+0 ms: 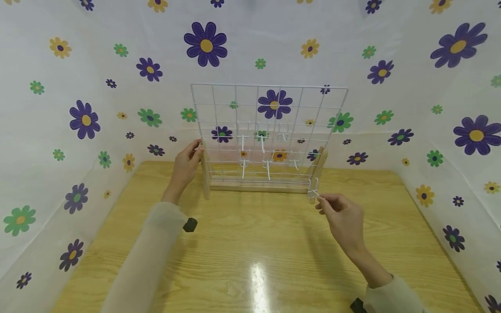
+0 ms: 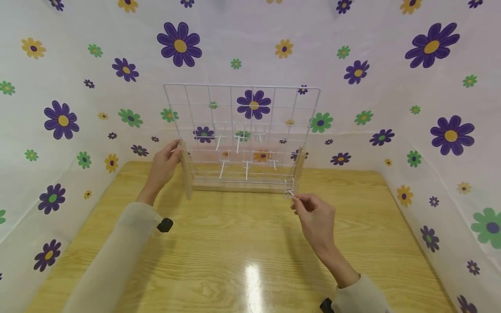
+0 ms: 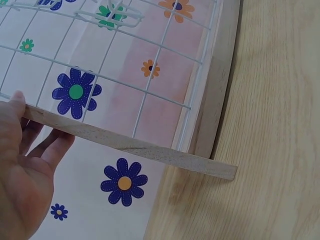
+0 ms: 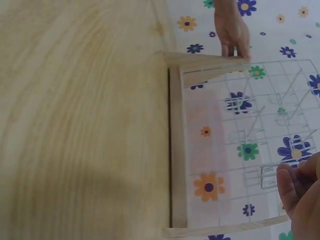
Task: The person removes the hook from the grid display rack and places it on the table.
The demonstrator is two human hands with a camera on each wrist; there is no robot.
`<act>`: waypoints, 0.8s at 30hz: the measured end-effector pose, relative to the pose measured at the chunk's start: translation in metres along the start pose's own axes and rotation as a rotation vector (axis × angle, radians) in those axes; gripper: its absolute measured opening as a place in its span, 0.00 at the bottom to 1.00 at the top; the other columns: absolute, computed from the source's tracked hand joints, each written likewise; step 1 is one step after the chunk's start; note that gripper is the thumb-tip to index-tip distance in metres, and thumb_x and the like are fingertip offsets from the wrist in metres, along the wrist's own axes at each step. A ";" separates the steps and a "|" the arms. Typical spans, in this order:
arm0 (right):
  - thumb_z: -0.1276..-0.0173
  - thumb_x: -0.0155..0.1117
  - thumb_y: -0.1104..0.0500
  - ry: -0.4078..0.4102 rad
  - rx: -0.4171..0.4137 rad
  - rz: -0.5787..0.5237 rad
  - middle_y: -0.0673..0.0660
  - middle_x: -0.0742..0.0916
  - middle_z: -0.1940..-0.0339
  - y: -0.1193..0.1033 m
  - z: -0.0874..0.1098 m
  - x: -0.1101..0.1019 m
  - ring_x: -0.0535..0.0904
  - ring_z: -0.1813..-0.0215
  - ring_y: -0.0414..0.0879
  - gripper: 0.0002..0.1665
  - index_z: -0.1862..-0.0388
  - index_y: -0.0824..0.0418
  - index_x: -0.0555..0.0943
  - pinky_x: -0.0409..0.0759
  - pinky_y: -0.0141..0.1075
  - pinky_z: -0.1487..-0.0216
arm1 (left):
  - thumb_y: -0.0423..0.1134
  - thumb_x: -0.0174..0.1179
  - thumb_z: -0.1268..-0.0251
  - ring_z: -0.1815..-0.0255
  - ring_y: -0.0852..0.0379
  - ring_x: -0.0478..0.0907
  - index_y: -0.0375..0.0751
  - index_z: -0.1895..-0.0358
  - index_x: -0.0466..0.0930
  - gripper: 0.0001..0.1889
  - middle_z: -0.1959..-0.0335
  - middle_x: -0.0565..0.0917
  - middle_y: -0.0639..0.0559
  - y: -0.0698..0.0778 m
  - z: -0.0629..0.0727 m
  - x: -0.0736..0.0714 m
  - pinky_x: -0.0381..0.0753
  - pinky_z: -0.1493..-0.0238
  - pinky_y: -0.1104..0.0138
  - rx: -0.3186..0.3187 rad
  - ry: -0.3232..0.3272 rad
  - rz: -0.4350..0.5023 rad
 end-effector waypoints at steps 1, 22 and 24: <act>0.32 0.69 0.73 -0.001 0.011 0.006 0.66 0.90 0.70 0.002 0.002 0.000 0.85 0.72 0.33 0.03 0.61 0.73 0.87 0.86 0.26 0.69 | 0.48 0.49 0.16 0.31 0.40 0.74 0.37 0.22 0.65 0.28 0.24 0.69 0.37 0.000 0.000 0.000 0.79 0.33 0.52 -0.001 0.000 -0.001; 0.33 0.70 0.74 -0.032 0.019 0.098 0.64 0.90 0.72 0.034 0.016 -0.003 0.86 0.75 0.40 0.02 0.63 0.72 0.88 0.86 0.26 0.72 | 0.47 0.49 0.15 0.30 0.39 0.73 0.37 0.22 0.65 0.28 0.24 0.69 0.37 0.003 0.003 0.000 0.77 0.31 0.52 -0.007 0.007 0.000; 0.34 0.70 0.75 -0.040 0.016 0.104 0.65 0.90 0.71 0.036 0.017 -0.004 0.85 0.74 0.37 0.02 0.63 0.73 0.87 0.86 0.25 0.72 | 0.47 0.49 0.15 0.30 0.39 0.73 0.37 0.22 0.65 0.28 0.24 0.69 0.37 0.003 0.003 0.000 0.76 0.31 0.51 -0.007 0.007 0.004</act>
Point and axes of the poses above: each hand's wrist, its own z-axis away from the middle knuckle, its own x-axis out of the palm, y = z × x, the point moved 7 cm from there along -z, towards the middle knuckle
